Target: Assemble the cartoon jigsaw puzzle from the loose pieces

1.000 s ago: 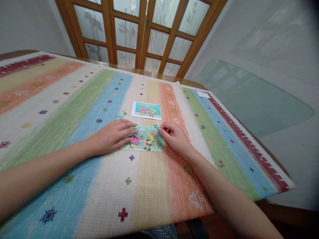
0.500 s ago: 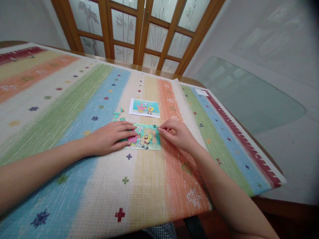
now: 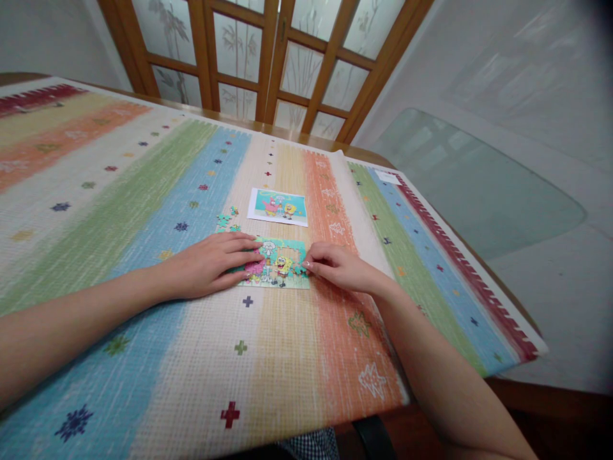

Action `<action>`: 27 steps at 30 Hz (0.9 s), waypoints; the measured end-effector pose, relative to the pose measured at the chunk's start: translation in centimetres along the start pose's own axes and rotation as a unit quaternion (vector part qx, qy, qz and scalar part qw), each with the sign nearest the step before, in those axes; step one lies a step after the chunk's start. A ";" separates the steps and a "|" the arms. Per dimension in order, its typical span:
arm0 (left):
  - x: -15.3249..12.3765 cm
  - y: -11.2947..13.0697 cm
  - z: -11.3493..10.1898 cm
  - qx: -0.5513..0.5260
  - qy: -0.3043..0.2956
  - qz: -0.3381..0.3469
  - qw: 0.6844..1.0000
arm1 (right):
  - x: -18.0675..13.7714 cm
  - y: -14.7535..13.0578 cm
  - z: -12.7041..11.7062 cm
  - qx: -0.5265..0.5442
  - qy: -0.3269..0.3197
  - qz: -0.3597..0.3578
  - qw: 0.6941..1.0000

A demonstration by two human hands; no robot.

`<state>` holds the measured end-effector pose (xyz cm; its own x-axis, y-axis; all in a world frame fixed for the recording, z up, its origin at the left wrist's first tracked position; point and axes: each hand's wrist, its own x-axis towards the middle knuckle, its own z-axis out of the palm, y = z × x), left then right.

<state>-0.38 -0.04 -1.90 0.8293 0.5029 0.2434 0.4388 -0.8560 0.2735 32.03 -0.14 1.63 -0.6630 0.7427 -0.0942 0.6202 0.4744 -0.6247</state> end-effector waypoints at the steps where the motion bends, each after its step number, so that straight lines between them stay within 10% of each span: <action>1: 0.0 0.0 0.0 -0.003 0.002 -0.001 1.000 | 0.0 0.0 0.1 0.000 0.003 -0.001 1.000; 14: 0.1 0.1 0.0 -0.018 0.007 0.001 1.000 | 0.1 -0.1 0.1 0.010 0.026 -0.011 1.000; 27: 0.2 -0.9 -1.4 -0.049 0.161 -0.102 0.981 | 2.7 3.0 2.5 -0.104 0.293 0.069 0.948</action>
<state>-1.08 0.98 -0.76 0.5692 0.6877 0.4506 0.5364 -0.7259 0.4305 31.00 2.10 -2.45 -0.2611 0.9107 0.3201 0.7938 0.3913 -0.4656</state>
